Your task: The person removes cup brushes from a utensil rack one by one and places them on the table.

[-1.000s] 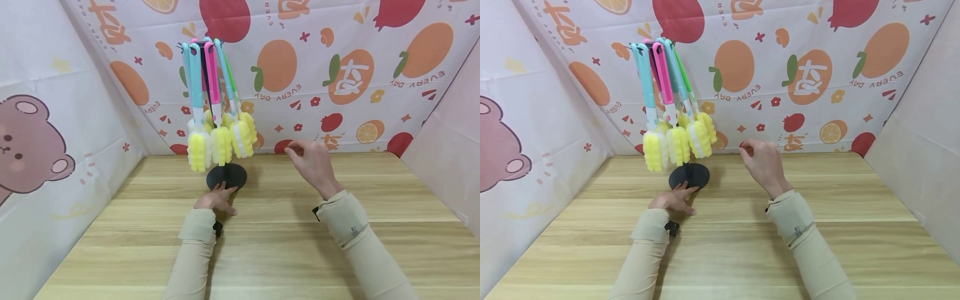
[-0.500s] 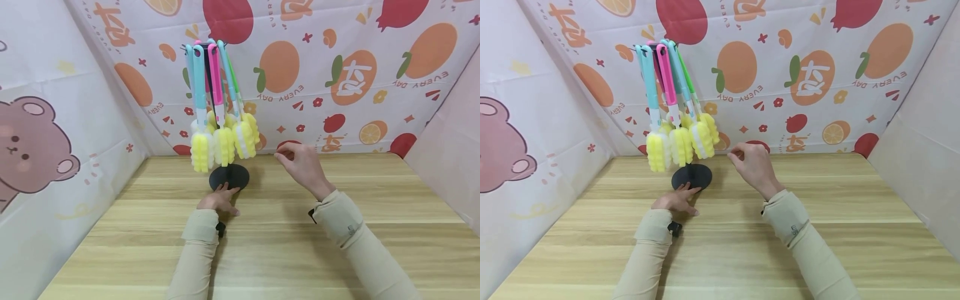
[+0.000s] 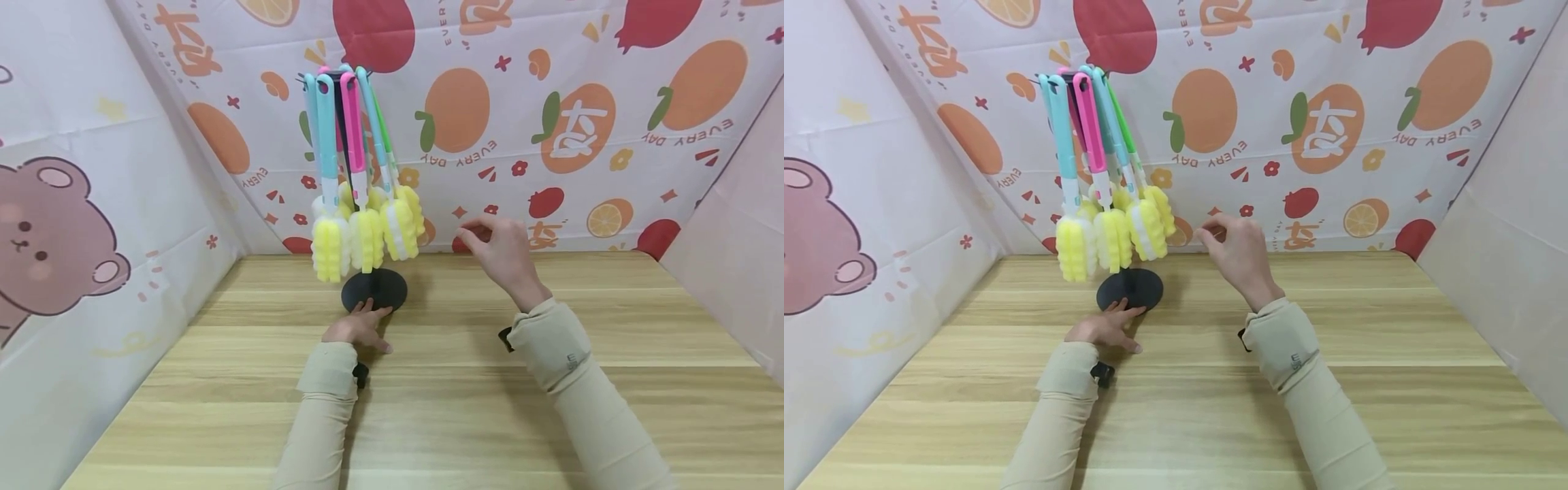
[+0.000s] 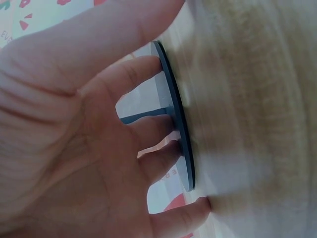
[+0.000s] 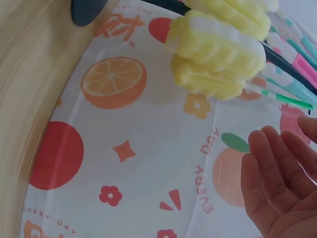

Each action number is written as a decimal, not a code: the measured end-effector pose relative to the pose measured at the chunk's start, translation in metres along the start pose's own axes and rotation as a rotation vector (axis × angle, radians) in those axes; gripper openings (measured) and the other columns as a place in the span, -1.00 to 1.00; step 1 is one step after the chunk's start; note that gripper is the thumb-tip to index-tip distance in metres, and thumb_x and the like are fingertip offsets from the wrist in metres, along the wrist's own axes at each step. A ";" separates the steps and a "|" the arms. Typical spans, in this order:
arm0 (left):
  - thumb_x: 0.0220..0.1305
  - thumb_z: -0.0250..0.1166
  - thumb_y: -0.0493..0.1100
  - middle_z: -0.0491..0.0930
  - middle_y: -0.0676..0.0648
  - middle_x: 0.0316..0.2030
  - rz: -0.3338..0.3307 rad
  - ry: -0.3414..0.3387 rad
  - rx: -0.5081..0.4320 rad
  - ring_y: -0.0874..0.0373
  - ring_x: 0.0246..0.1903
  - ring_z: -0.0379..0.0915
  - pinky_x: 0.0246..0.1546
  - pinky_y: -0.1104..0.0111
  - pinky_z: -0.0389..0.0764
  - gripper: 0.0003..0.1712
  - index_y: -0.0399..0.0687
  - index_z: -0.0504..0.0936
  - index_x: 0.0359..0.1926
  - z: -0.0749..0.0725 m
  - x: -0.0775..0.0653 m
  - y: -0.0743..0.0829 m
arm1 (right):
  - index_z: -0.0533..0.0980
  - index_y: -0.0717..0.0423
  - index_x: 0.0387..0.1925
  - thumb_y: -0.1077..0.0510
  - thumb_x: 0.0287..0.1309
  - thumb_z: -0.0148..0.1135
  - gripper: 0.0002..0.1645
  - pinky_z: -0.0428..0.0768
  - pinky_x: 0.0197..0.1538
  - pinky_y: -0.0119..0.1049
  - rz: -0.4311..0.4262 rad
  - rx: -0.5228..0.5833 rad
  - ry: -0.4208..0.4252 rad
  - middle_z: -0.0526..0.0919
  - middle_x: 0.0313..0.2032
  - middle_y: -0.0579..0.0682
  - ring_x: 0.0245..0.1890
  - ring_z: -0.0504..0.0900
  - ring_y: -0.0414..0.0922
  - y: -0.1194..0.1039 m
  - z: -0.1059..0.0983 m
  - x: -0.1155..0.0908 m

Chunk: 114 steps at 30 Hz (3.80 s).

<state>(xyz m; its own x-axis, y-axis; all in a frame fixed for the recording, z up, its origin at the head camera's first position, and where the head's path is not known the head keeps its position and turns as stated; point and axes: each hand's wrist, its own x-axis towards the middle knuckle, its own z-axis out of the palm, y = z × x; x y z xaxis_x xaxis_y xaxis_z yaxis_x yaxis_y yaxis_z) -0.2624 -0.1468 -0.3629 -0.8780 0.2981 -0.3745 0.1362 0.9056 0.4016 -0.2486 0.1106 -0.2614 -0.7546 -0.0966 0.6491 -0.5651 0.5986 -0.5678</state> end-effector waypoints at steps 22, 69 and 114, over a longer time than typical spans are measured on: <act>0.26 0.48 -0.07 -0.21 -0.36 0.57 -0.004 0.004 -0.003 -0.31 0.54 -0.35 0.38 -0.25 0.03 -0.04 -0.02 0.20 0.57 0.000 0.000 -0.001 | 0.71 0.34 -0.18 0.26 0.29 0.36 -0.82 0.61 -0.08 -0.07 0.038 0.083 -0.149 0.74 -0.26 0.17 -0.23 0.65 0.05 -0.001 0.021 0.015; 0.25 0.49 -0.07 -0.20 -0.35 0.57 -0.007 0.010 -0.018 -0.29 0.54 -0.35 0.38 -0.24 0.03 -0.04 -0.02 0.21 0.57 0.001 -0.001 -0.001 | 0.69 0.35 -0.03 0.26 0.33 0.31 -0.74 0.66 -0.26 -0.18 0.032 0.063 -0.171 0.75 -0.08 0.18 -0.31 0.71 0.01 -0.028 0.035 0.048; 0.23 0.50 -0.09 -0.20 -0.33 0.58 -0.025 0.012 -0.037 -0.28 0.54 -0.33 0.37 -0.26 0.04 -0.03 0.01 0.22 0.57 0.001 -0.001 0.001 | 0.58 0.18 0.24 0.16 0.40 0.27 -0.57 0.55 -0.48 -0.38 0.202 0.109 -0.261 0.63 0.20 0.08 -0.38 0.74 -0.05 -0.051 0.052 0.076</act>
<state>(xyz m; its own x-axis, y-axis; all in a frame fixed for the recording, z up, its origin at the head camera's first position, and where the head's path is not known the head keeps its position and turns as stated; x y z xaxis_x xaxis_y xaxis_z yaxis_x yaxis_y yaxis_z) -0.2611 -0.1460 -0.3634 -0.8863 0.2716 -0.3752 0.0972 0.9010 0.4227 -0.2948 0.0317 -0.2096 -0.9066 -0.1934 0.3751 -0.4176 0.5391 -0.7314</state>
